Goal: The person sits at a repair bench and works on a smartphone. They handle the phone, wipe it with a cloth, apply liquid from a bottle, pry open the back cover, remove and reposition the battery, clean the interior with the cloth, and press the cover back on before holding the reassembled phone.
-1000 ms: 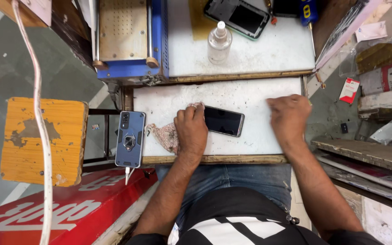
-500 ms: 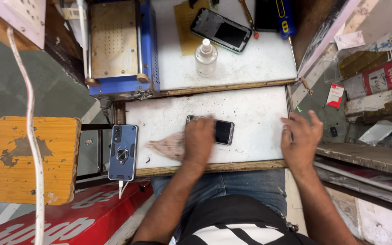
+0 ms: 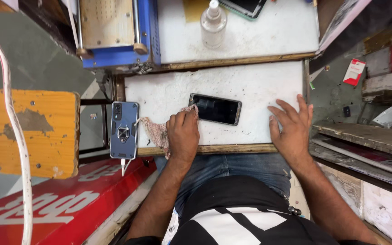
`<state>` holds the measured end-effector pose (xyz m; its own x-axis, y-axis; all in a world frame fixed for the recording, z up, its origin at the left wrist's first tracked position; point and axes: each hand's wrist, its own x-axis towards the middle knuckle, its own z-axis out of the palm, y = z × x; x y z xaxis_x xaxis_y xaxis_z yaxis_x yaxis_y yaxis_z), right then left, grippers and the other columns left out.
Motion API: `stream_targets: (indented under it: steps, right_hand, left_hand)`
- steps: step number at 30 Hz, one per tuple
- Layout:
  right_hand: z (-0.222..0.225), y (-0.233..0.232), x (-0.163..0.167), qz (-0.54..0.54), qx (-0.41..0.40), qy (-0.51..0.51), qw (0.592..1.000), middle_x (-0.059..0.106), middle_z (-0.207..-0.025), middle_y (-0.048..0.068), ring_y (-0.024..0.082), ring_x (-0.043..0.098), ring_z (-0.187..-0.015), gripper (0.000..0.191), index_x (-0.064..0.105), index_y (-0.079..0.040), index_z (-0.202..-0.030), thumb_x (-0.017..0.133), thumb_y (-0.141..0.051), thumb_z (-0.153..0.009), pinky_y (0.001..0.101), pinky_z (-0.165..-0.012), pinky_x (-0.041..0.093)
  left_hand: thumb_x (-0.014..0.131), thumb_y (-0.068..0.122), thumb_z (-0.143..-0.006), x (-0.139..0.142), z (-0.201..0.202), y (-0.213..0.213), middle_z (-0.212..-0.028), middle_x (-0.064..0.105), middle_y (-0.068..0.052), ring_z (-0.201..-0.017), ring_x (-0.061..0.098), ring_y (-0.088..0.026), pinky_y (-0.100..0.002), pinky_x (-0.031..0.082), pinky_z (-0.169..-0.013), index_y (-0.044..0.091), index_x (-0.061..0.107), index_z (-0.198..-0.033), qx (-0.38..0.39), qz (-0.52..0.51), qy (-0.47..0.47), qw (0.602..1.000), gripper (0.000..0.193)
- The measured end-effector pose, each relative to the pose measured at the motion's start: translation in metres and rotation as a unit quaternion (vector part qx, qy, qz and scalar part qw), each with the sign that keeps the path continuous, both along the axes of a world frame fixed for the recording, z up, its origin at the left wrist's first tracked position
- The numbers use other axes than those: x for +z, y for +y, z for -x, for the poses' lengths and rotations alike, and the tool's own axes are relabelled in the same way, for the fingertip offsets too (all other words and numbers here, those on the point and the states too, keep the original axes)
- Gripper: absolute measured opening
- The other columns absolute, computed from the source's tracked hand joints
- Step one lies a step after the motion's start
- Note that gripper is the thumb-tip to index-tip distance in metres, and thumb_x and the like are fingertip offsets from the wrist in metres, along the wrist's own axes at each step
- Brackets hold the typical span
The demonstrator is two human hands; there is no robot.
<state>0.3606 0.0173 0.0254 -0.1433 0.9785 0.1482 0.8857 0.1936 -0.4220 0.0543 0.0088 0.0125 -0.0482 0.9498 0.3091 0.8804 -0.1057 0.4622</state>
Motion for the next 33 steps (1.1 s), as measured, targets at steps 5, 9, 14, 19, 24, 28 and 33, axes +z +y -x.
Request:
stream_targets:
  steps: [5,9,14,19,24,28,33]
  right_hand:
    - [0.005,0.0,-0.009,0.001,0.0,0.023,1.0,0.063,-0.145,0.008,0.039,0.03,-0.158,0.026,0.074,-0.014,-0.126,0.066,-0.015,-0.1,0.0655,-0.13,0.013]
    - [0.01,-0.002,-0.008,-0.002,-0.002,0.022,1.0,0.063,-0.145,0.007,0.039,0.031,-0.158,0.027,0.074,-0.014,-0.125,0.067,-0.015,-0.099,0.0649,-0.13,0.013]
    - [0.012,-0.001,-0.013,-0.007,-0.007,0.035,0.999,0.064,-0.144,0.006,0.039,0.032,-0.157,0.026,0.075,-0.015,-0.124,0.067,-0.014,-0.1,0.0652,-0.13,0.014]
    - [0.007,0.002,-0.017,-0.009,-0.009,0.046,0.999,0.065,-0.142,0.007,0.041,0.033,-0.157,0.024,0.075,-0.014,-0.123,0.067,-0.014,-0.1,0.0662,-0.131,0.015]
    - [0.009,0.003,-0.015,-0.014,-0.015,0.032,0.999,0.066,-0.142,0.007,0.042,0.033,-0.157,0.025,0.076,-0.014,-0.123,0.069,-0.013,-0.099,0.068,-0.129,0.016]
    - [0.01,0.005,-0.013,-0.017,-0.027,0.042,0.999,0.067,-0.141,0.005,0.042,0.035,-0.156,0.026,0.076,-0.015,-0.123,0.07,-0.011,-0.098,0.0679,-0.129,0.019]
    - [0.006,0.009,-0.016,-0.012,-0.03,0.048,0.998,0.067,-0.141,0.005,0.043,0.036,-0.155,0.025,0.076,-0.015,-0.122,0.07,-0.011,-0.098,0.067,-0.129,0.019]
  left_hand:
    - [0.067,-0.004,-0.089,-0.016,-0.021,0.002,-0.099,0.066,-0.012,-0.093,0.06,-0.03,-0.045,0.049,-0.084,0.001,0.073,-0.11,-0.026,0.069,0.014,0.997,0.022]
    - [0.064,-0.004,-0.081,-0.015,-0.076,-0.006,-0.105,0.068,-0.013,-0.095,0.059,-0.03,-0.044,0.048,-0.084,0.002,0.071,-0.109,-0.119,-0.022,-0.055,0.991,0.03]
    - [0.067,-0.002,-0.083,-0.018,-0.041,-0.007,-0.105,0.067,-0.012,-0.093,0.058,-0.03,-0.045,0.047,-0.082,0.004,0.072,-0.11,-0.101,-0.015,-0.028,0.994,0.028]
    - [0.07,0.003,-0.087,-0.021,0.01,0.002,-0.099,0.065,-0.012,-0.089,0.057,-0.029,-0.045,0.045,-0.076,0.002,0.071,-0.107,0.007,-0.018,0.026,0.999,0.02]
    - [0.065,0.001,-0.085,-0.015,-0.052,-0.002,-0.105,0.063,-0.01,-0.098,0.058,-0.029,-0.044,0.049,-0.086,0.002,0.071,-0.113,-0.095,-0.036,0.005,0.995,0.029]
    - [0.066,0.004,-0.089,-0.011,-0.076,-0.003,-0.104,0.064,-0.009,-0.095,0.058,-0.028,-0.044,0.047,-0.082,0.004,0.072,-0.114,-0.141,-0.021,-0.032,0.989,0.025]
    - [0.073,0.011,-0.092,-0.021,-0.013,0.007,-0.099,0.068,-0.01,-0.086,0.059,-0.026,-0.045,0.047,-0.075,0.006,0.073,-0.106,-0.012,0.011,0.023,1.0,0.015]
